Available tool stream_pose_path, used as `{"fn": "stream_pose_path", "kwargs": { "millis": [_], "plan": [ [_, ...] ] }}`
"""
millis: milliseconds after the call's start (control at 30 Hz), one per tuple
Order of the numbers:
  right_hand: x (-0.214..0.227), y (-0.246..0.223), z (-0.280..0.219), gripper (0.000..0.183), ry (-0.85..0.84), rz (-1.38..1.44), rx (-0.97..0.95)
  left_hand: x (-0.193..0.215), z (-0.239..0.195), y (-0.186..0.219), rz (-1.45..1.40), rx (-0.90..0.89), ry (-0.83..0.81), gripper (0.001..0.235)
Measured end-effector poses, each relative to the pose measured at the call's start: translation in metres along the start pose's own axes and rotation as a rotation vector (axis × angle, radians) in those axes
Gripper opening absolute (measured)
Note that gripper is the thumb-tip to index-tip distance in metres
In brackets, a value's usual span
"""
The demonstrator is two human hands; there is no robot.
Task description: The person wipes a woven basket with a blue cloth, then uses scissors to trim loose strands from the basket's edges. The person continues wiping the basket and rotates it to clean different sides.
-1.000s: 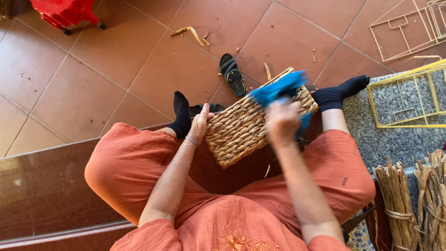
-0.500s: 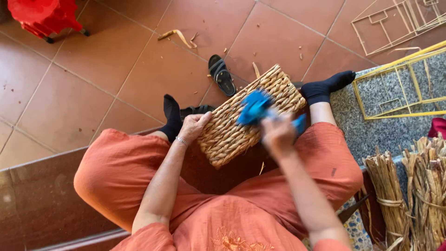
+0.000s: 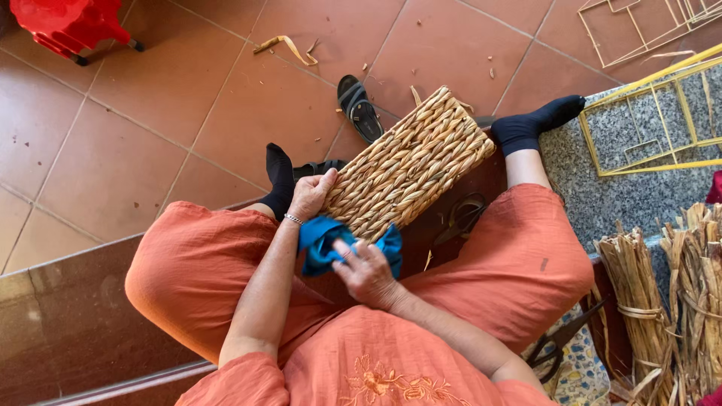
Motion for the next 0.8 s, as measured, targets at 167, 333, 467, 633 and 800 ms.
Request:
{"fn": "stream_pose_path", "kwargs": {
  "millis": [167,333,467,633,800],
  "plan": [
    [0.020,0.030,0.003,0.008,-0.028,0.008,0.019,-0.003,0.000,0.002,-0.073,-0.019,-0.033,0.043],
    [0.077,0.167,0.019,0.014,0.034,-0.463,-0.310,-0.002,-0.014,0.027,0.118,-0.087,0.034,0.042],
    [0.085,0.214,0.016,0.018,0.093,-0.416,-0.356,-0.002,-0.038,0.076,0.455,-0.288,0.252,0.033],
    [0.077,0.212,0.005,0.024,0.128,-0.377,-0.411,-0.039,-0.097,0.141,0.828,-0.822,0.401,0.029],
    [0.078,0.216,0.003,0.026,0.140,-0.386,-0.414,-0.106,-0.160,0.154,0.824,-0.956,0.089,0.046]
  ]
}}
Point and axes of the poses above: each hand's wrist, its own z-axis towards the middle knuckle, its own x-axis out of the back of the hand, y = z × x, the point moved 5 cm from there along z, towards the middle knuckle, and after that the axes turned 3 degrees about x, right-handed, at the moved point
